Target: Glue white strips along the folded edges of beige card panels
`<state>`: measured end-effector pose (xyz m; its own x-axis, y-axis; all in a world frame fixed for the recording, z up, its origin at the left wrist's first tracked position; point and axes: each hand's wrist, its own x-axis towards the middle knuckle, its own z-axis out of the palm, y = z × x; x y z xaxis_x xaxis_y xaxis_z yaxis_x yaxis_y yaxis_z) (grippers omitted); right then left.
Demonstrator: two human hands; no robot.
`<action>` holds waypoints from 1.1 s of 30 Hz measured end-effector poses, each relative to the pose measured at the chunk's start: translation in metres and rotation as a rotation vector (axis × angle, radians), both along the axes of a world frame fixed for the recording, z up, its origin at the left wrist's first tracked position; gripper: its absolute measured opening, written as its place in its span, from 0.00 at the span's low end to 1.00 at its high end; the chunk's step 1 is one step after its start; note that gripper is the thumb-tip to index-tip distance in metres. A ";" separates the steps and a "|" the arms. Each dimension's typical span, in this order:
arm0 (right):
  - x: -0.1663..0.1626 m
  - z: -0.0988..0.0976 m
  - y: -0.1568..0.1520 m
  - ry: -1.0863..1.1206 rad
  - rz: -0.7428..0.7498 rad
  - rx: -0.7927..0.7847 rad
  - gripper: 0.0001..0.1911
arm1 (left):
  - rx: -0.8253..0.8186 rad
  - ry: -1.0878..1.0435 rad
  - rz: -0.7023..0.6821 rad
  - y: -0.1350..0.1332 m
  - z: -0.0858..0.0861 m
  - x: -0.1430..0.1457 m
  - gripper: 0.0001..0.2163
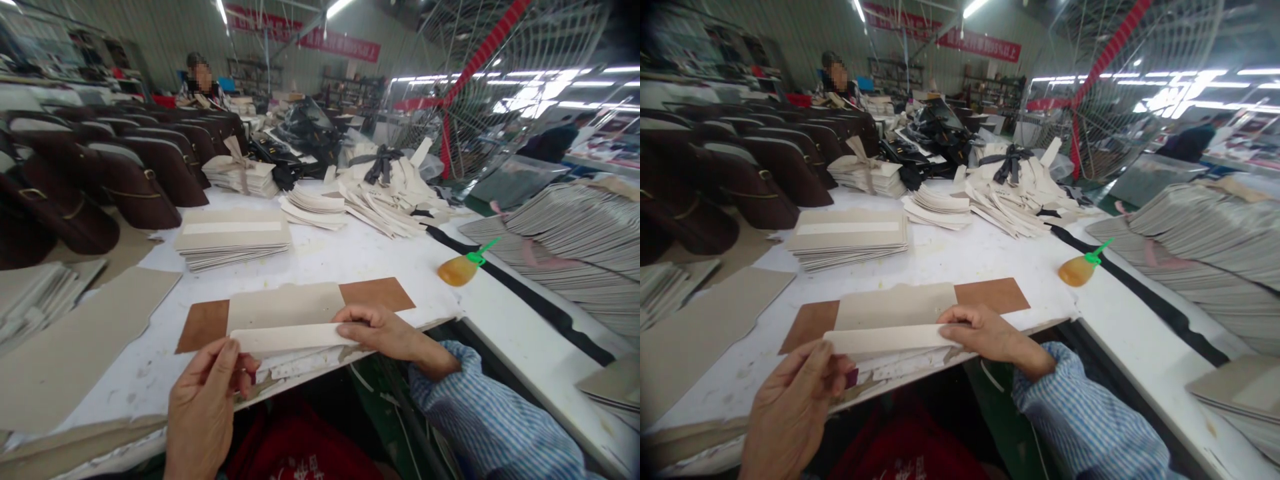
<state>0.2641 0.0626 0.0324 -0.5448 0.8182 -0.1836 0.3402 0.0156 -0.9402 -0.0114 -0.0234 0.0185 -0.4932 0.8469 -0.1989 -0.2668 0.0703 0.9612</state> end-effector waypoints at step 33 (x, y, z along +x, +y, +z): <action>-0.019 -0.019 0.030 -0.271 -0.430 0.183 0.06 | -0.401 0.968 0.006 0.032 0.010 -0.028 0.15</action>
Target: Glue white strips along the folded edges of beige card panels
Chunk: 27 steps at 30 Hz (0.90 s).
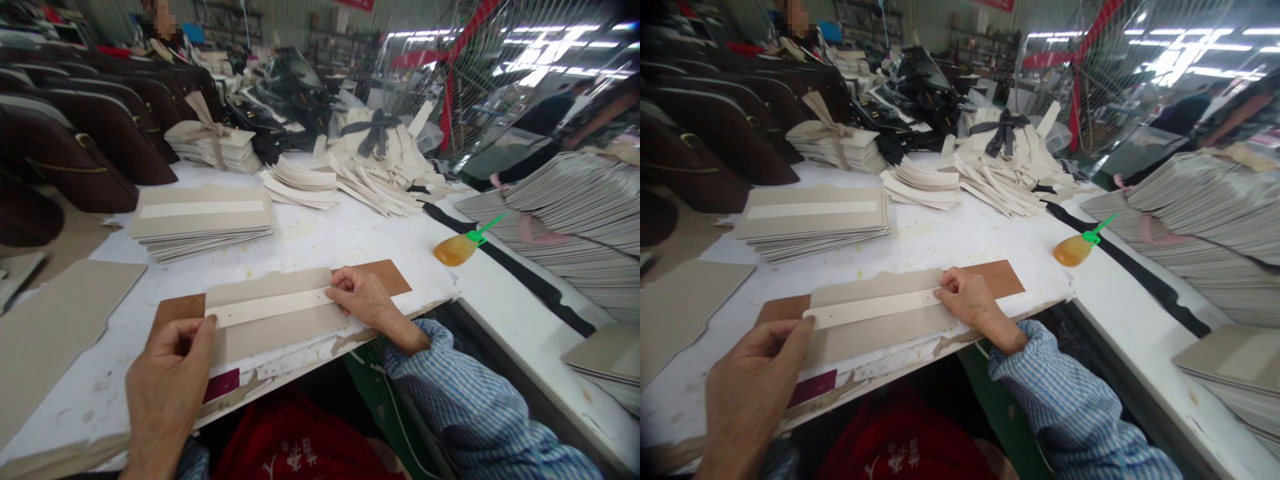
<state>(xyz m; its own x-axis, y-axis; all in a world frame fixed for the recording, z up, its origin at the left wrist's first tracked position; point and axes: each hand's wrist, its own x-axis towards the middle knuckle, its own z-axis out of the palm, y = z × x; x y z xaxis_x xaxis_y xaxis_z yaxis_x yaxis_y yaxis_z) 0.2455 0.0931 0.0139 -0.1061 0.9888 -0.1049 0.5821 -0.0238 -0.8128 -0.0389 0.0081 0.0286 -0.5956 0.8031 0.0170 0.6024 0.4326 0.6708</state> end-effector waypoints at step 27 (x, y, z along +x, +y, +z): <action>-0.009 0.004 -0.004 -0.317 0.100 0.165 0.07 | -0.104 0.045 -0.018 0.004 0.004 0.003 0.15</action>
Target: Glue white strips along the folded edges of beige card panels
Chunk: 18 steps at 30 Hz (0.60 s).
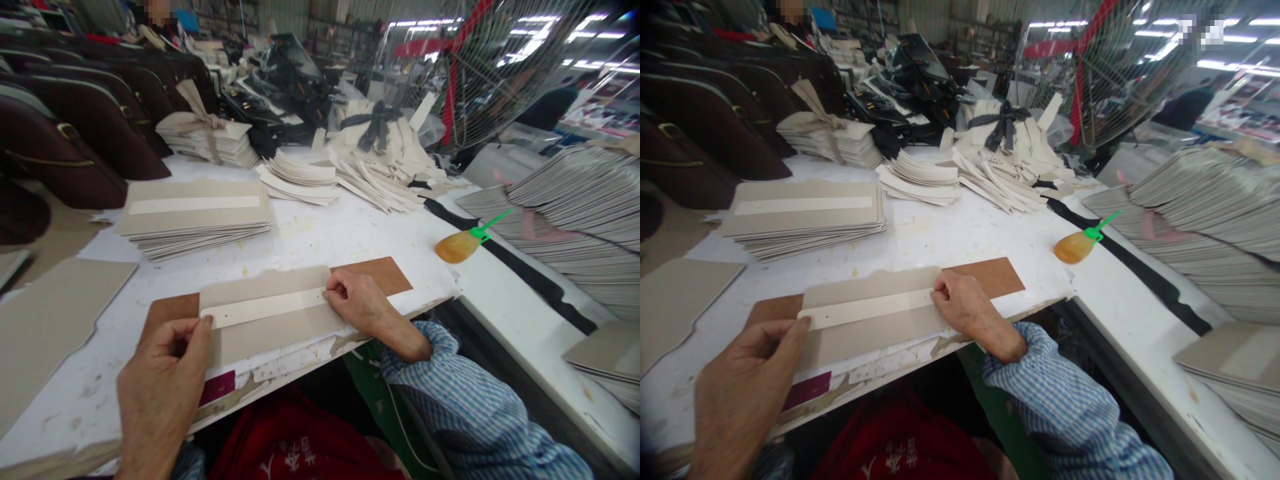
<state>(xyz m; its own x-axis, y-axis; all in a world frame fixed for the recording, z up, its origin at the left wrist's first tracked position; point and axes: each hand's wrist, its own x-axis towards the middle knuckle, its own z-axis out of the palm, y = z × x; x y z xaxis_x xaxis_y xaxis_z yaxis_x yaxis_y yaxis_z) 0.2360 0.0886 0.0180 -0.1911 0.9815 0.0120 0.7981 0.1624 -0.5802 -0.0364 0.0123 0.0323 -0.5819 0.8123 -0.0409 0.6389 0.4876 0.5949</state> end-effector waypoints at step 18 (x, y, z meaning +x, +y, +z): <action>0.005 -0.008 -0.006 -0.120 0.128 0.099 0.06 | 0.197 0.037 -0.075 -0.003 -0.018 -0.001 0.14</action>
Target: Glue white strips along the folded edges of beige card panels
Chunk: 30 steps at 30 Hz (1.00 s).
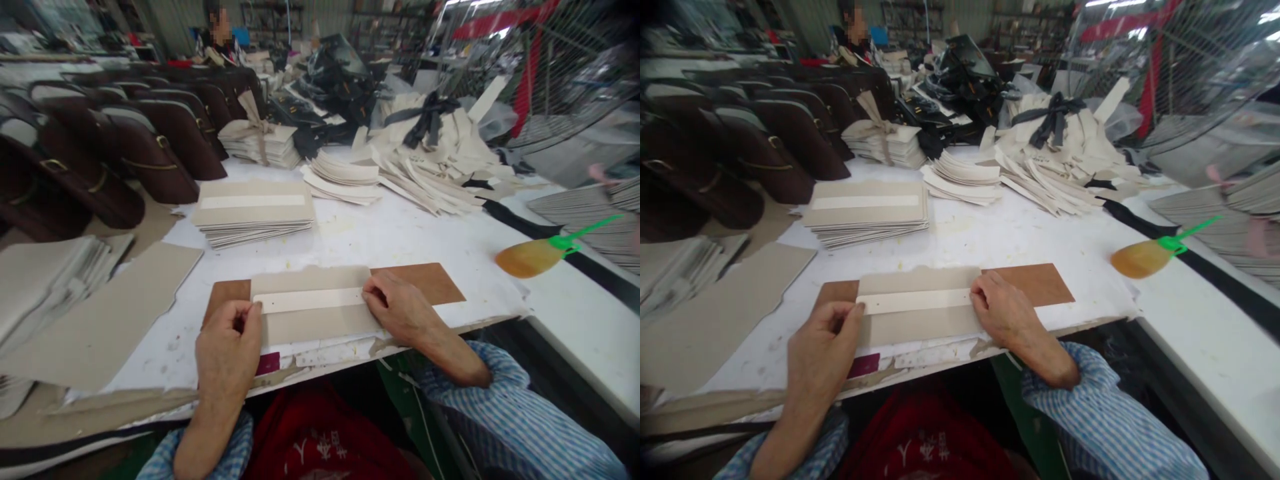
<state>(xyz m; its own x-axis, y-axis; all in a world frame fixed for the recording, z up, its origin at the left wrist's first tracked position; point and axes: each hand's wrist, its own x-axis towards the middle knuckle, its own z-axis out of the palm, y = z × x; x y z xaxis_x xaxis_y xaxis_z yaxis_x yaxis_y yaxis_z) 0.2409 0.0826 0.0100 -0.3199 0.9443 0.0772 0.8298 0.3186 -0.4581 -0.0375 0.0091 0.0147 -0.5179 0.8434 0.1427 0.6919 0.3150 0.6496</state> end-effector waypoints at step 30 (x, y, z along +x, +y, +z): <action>0.004 -0.003 0.001 -0.021 -0.012 0.012 0.08 | 0.013 0.109 -0.054 0.002 0.002 0.004 0.11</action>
<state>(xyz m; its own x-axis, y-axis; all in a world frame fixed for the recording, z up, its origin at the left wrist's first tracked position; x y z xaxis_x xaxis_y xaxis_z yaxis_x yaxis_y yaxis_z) 0.2445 0.0840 0.0068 -0.3101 0.9472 0.0818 0.8431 0.3138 -0.4367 -0.0337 0.0114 0.0163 -0.4522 0.8676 0.2070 0.7746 0.2670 0.5733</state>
